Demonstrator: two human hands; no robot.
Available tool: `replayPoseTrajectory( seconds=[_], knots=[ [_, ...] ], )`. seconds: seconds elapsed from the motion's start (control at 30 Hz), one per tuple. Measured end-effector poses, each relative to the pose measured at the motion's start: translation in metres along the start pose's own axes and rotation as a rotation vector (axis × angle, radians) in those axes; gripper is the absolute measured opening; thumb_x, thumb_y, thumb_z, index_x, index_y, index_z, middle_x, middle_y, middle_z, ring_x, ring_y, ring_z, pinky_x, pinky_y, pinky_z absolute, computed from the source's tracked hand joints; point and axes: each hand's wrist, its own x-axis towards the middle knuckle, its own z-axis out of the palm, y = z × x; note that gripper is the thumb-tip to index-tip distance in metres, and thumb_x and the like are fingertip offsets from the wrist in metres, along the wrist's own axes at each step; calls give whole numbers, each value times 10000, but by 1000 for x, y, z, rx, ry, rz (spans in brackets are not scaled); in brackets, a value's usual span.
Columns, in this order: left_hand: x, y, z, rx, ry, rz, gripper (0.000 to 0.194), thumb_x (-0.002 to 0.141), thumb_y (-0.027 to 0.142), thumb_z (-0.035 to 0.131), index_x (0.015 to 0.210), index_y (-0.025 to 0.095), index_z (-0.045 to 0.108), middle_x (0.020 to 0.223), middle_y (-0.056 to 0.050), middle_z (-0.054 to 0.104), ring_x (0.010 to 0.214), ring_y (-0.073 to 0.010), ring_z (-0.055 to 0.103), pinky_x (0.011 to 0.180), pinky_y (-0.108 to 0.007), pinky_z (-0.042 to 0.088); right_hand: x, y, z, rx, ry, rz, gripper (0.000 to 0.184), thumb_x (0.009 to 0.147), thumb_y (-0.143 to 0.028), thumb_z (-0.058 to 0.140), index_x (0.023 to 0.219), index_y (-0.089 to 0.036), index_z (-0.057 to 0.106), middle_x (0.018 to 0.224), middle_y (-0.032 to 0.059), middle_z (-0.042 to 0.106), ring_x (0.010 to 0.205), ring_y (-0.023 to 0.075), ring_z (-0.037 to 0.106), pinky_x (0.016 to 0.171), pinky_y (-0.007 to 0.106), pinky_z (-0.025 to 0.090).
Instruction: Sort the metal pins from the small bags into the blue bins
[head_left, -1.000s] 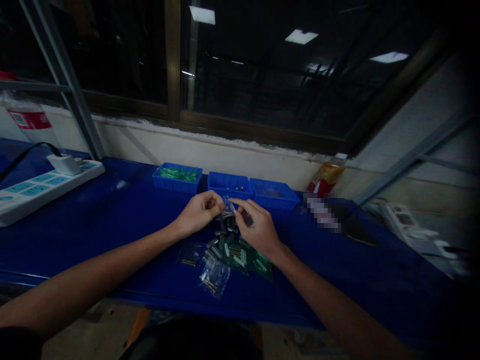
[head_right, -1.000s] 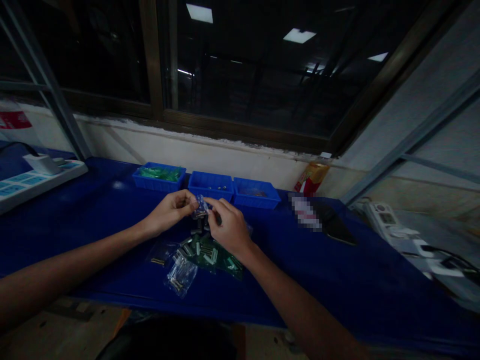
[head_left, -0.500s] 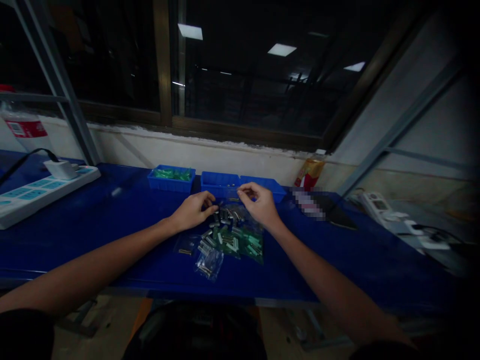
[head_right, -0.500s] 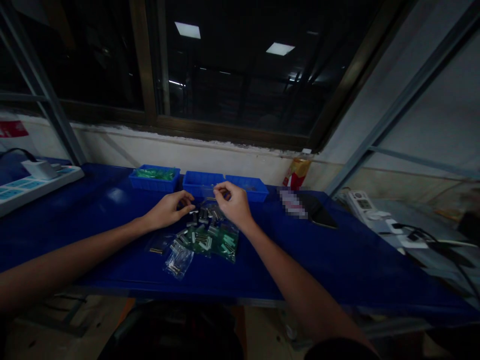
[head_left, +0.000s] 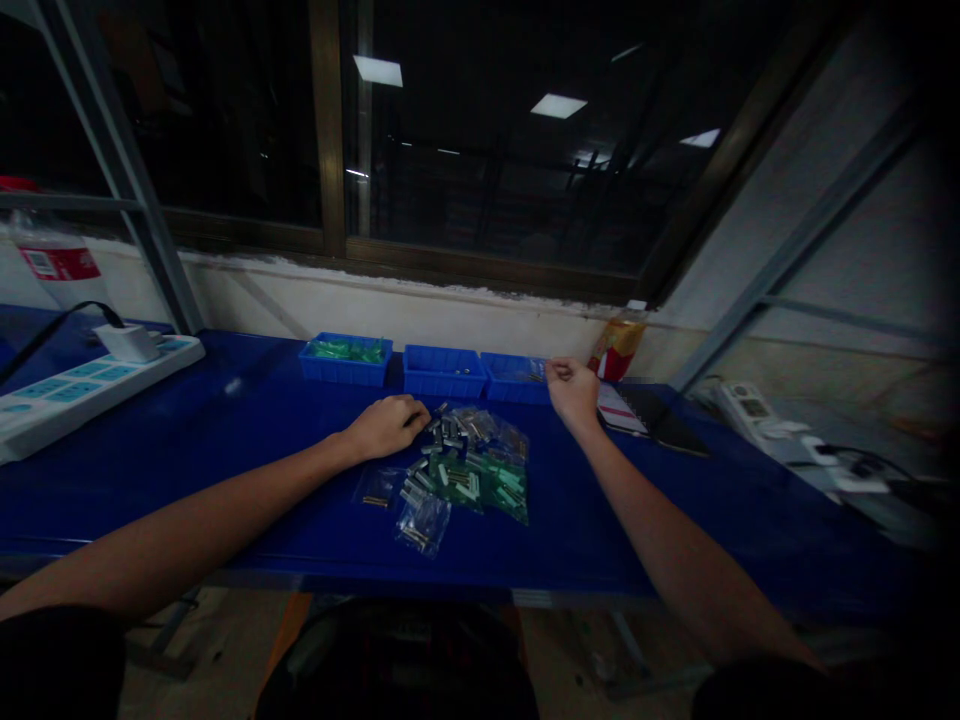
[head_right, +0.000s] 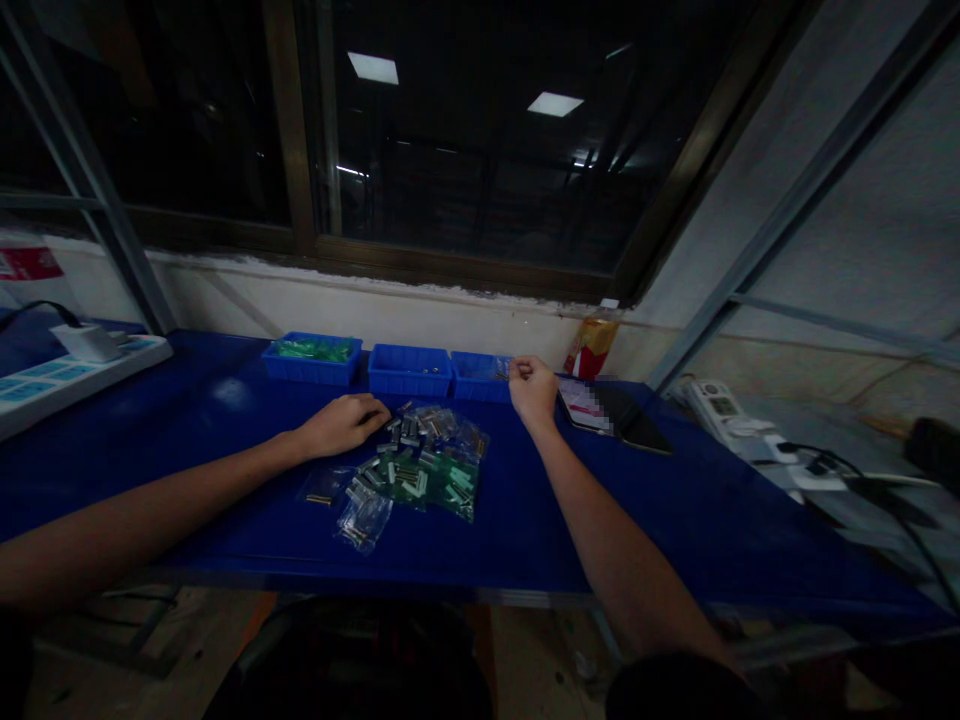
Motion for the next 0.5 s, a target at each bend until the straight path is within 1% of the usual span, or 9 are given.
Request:
replayPoseTrajectory(
  seconds=[0.1,0.17,0.27,0.37,0.5],
  knots=[
    [-1,2,-2,30,-39,-12,279,841,353,421,954,187,614,832,-45,643,726,-179,594,636,-263,414,-1,1,2,-56,-14,-34,238,696,-305,498,774,-123,629,638,63,625,567,168,569,548,271,429],
    [-3,2,-3,55,-68,-14,292,824,378,444,996,192,590,792,-34,640,686,-174,586,595,-256,398,-1,2,2,-87,-25,-59,246,709,-306,484,800,-129,628,655,64,628,592,173,575,575,276,433],
    [-4,3,-3,73,-83,-18,281,817,365,449,1016,205,567,770,-22,634,669,-171,580,559,-247,376,-2,2,3,-127,-58,-94,249,716,-306,475,817,-135,626,651,56,624,593,168,570,593,275,435],
    [-4,3,-4,70,-82,-26,248,811,347,451,987,208,560,762,-14,631,662,-168,580,540,-240,360,-4,1,4,-162,-111,-129,220,707,-291,479,780,-148,628,649,47,620,584,161,558,599,272,435],
    [-4,4,-3,62,-77,-25,204,803,316,455,945,209,554,762,-10,632,653,-165,581,542,-242,358,-5,1,5,-209,-157,-179,187,696,-245,467,754,-167,627,701,45,633,644,168,561,645,284,433]
  ],
)
